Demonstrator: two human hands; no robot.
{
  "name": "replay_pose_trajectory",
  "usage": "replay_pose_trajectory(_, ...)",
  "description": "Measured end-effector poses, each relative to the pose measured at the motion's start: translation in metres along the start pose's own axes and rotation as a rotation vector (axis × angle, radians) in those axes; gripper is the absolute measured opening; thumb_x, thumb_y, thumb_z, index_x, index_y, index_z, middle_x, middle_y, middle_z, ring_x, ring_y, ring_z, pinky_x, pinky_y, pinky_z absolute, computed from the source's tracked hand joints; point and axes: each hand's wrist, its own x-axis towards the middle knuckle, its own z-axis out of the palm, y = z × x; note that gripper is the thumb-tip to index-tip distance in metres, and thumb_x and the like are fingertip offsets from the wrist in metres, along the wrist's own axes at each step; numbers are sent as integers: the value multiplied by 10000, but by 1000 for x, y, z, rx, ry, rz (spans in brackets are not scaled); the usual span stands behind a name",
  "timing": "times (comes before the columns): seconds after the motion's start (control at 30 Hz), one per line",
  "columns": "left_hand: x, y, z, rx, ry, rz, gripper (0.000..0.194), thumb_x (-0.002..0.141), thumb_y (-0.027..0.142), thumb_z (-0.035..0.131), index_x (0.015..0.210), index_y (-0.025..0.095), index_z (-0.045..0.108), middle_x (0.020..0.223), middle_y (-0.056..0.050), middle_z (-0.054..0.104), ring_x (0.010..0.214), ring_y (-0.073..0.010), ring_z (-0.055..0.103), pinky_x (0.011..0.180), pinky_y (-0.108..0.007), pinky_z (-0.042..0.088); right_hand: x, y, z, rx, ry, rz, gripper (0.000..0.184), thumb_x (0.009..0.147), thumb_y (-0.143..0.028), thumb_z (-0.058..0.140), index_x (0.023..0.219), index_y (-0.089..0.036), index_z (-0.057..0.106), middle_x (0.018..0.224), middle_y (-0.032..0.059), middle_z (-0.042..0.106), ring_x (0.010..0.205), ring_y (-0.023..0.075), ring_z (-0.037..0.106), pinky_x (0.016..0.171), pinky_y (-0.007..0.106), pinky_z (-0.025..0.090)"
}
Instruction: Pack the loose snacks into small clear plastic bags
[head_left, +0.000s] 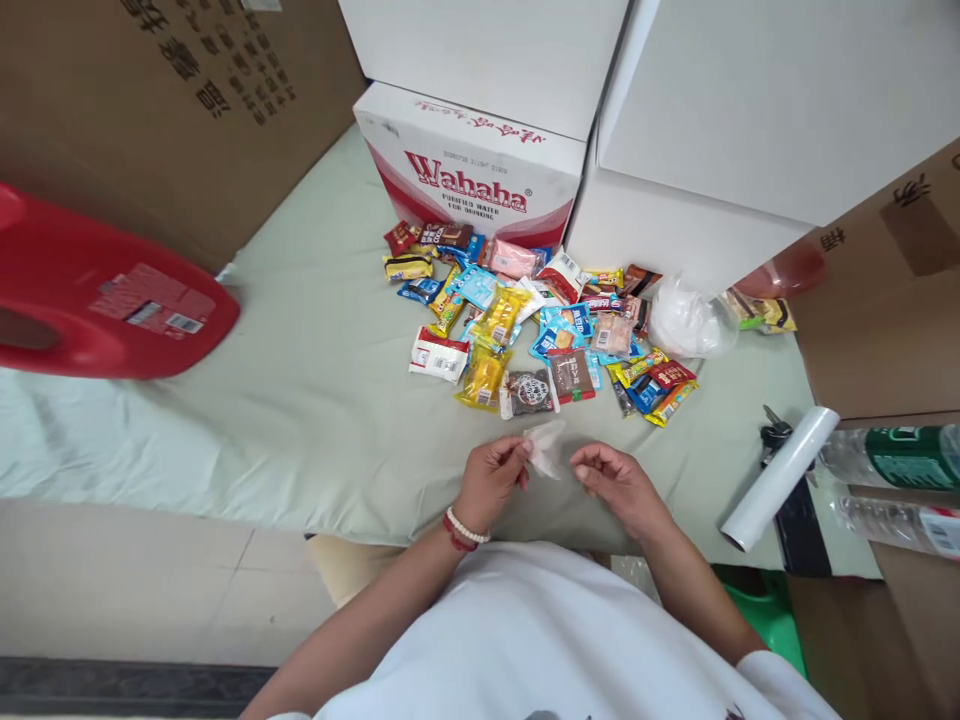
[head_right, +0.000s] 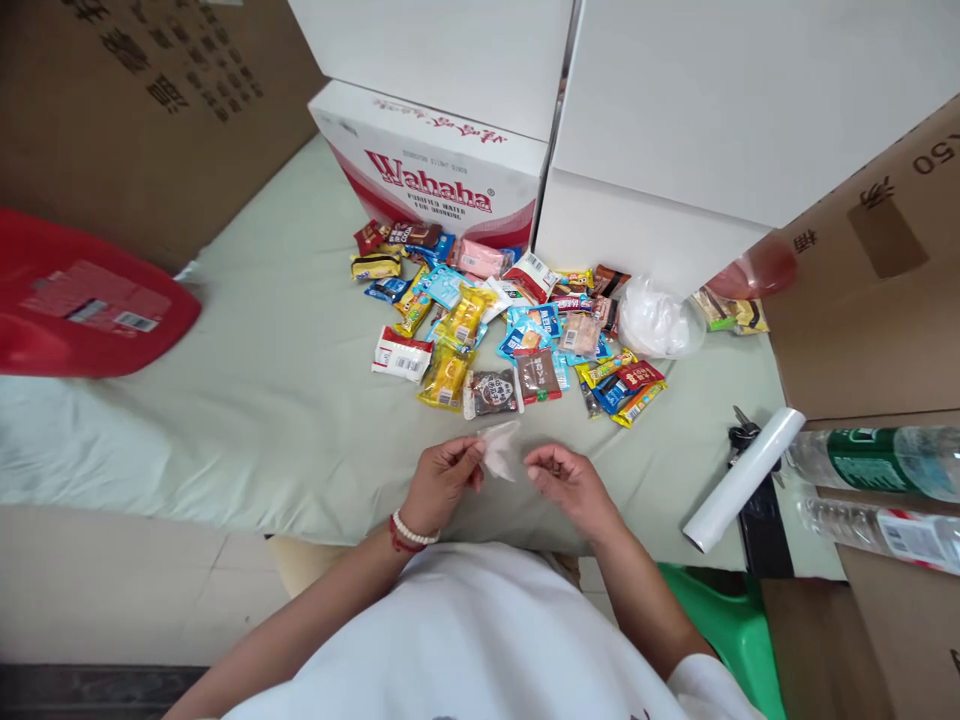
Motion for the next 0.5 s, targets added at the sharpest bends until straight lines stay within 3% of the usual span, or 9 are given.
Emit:
replay_pose_trajectory(0.1, -2, 1, 8, 12, -65, -4, 399, 831, 571, 678, 813, 174, 714, 488, 35, 567, 449, -109, 479, 504, -247, 364, 2, 4, 15, -124, -6, -101, 319, 755, -446, 857, 977, -238, 761, 893, 24, 662, 798, 170, 550, 701, 277, 440)
replay_pose_trajectory(0.2, 1, 1, 10, -34, -37, -14, 364, 784, 539, 718, 813, 177, 692, 509, 55, 542, 436, -92, 446, 478, -237, 346, 6, 3, 23, -94, 69, -111, 280, 809, -493, 795, 858, -227, 727, 761, 4, 619, 695, 150, 495, 646, 272, 401)
replay_pose_trajectory(0.37, 9, 1, -3, -216, 69, -87, 366, 722, 514, 766, 769, 184, 615, 542, 72, 501, 456, -65, 397, 474, -216, 301, 12, -1, 1, 207, 183, 36, 419, 673, -527, 886, 830, -230, 637, 690, -47, 512, 565, 101, 378, 523, 241, 315)
replay_pose_trajectory(0.43, 9, 1, -7, -237, 65, -89, 382, 705, 518, 784, 765, 180, 616, 564, 70, 494, 490, -67, 409, 490, -212, 306, 11, -1, -12, 181, 213, 59, 445, 662, -549, 885, 847, -229, 637, 707, -43, 518, 560, 102, 373, 507, 245, 316)
replay_pose_trajectory(0.5, 8, 1, -8, -202, 25, -55, 394, 705, 527, 800, 775, 173, 641, 591, 59, 510, 530, -73, 419, 517, -214, 319, 7, -1, -20, 18, 339, -12, 439, 690, -570, 859, 878, -229, 657, 748, -18, 562, 606, 127, 428, 531, 259, 362)
